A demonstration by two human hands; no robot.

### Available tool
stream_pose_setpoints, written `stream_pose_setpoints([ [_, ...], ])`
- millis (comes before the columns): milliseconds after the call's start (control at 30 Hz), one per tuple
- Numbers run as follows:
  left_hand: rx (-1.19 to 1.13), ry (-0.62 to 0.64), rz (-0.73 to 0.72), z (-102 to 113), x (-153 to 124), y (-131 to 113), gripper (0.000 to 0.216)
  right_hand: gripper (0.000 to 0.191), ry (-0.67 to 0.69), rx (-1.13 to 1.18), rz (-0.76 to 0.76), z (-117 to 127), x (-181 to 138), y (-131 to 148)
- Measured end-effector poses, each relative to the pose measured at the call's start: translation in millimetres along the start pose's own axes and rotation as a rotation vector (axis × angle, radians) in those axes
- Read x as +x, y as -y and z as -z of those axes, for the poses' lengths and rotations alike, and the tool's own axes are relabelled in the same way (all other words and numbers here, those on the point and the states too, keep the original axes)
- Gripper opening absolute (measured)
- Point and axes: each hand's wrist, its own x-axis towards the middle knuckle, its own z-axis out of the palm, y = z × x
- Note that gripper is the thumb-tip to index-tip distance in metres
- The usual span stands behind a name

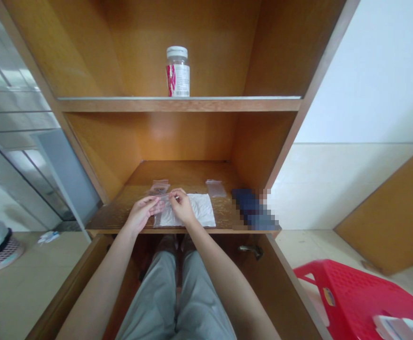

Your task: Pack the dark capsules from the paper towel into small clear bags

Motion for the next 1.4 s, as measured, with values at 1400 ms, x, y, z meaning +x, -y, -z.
stream_pose_setpoints([
  [1400,-0.025,0.001,-0.009,1.5,-1.4,-1.0,0.022,0.012,0.078,-0.061,0.022,-2.7,-1.3,2.1],
])
